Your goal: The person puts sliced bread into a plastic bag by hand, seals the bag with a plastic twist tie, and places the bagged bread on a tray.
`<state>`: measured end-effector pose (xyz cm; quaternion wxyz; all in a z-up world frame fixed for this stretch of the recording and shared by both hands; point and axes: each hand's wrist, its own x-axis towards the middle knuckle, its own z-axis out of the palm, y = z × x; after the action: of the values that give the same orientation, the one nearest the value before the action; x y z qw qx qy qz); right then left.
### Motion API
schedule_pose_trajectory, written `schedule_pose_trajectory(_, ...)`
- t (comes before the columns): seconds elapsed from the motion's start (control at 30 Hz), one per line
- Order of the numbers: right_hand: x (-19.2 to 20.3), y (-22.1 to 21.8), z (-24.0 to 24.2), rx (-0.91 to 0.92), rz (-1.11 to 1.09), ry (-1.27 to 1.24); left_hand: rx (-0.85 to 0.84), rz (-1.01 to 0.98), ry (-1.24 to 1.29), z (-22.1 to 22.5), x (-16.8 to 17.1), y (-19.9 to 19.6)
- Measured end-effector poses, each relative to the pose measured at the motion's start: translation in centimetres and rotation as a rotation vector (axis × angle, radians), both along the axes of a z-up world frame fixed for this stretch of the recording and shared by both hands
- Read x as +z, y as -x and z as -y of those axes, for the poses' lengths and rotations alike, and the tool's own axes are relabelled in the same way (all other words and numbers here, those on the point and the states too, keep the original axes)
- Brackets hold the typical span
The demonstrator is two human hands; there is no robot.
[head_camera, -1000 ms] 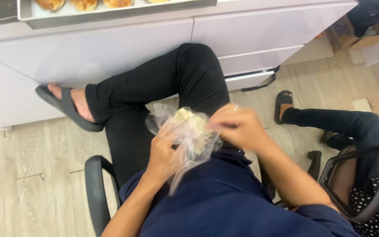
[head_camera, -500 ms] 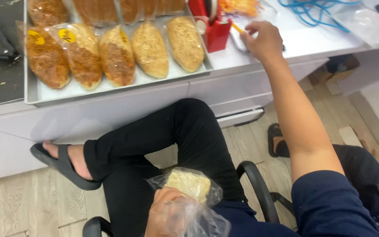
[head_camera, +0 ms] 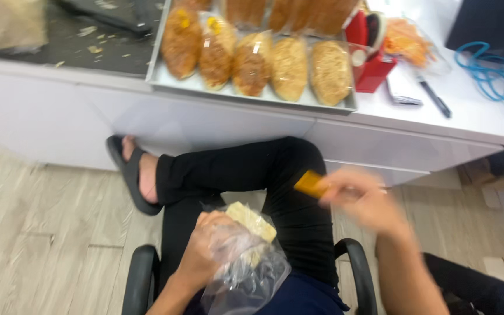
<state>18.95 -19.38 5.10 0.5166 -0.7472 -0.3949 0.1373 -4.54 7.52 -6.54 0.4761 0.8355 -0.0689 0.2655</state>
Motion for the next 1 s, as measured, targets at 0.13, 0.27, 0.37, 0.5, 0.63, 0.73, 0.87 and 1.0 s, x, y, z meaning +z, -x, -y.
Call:
schedule_pose_trajectory(0.13, -2.5, 9.4, -6.4, 0.25, 0.072, 0.167, 0.146, 0.053, -0.2, -0.4, 3.3, 1.4)
schedule_pose_trajectory(0.27, -4.7, 14.5, -9.9, 0.215, 0.161, 0.218, 0.257, 0.034, -0.146, -1.0, 2.1, 3.3)
schedule_pose_trajectory(0.37, -5.2, 15.2, -10.8, 0.323, 0.117, 0.112, 0.296, -0.02, -0.098, -2.0, 1.0, 5.0)
schedule_pose_trajectory(0.5, -2.9, 15.7, -12.4, 0.448, 0.018, 0.228, 0.324, -0.027, -0.064, -2.8, 0.1, 7.4)
schedule_pose_trajectory(0.63, -4.1, 14.2, -13.7, 0.767, -0.067, 0.194, 0.358, -0.061, -0.046, -3.5, -1.2, 9.8)
schedule_pose_trajectory(0.73, -6.1, 13.9, -14.8, 0.796, -0.113, 0.147, 0.35, -0.097, -0.021, -3.9, -1.2, 10.8)
schedule_pose_trajectory(0.87, -11.9, 14.3, -16.2, 0.581, 0.12, -0.196, 0.352, -0.122, -0.045, -4.0, -1.1, 11.1)
schedule_pose_trajectory(1.0, -10.8, 15.1, -17.4, 0.542, 0.285, -0.315, 0.323, -0.098, 0.046, -4.7, 1.1, 11.0)
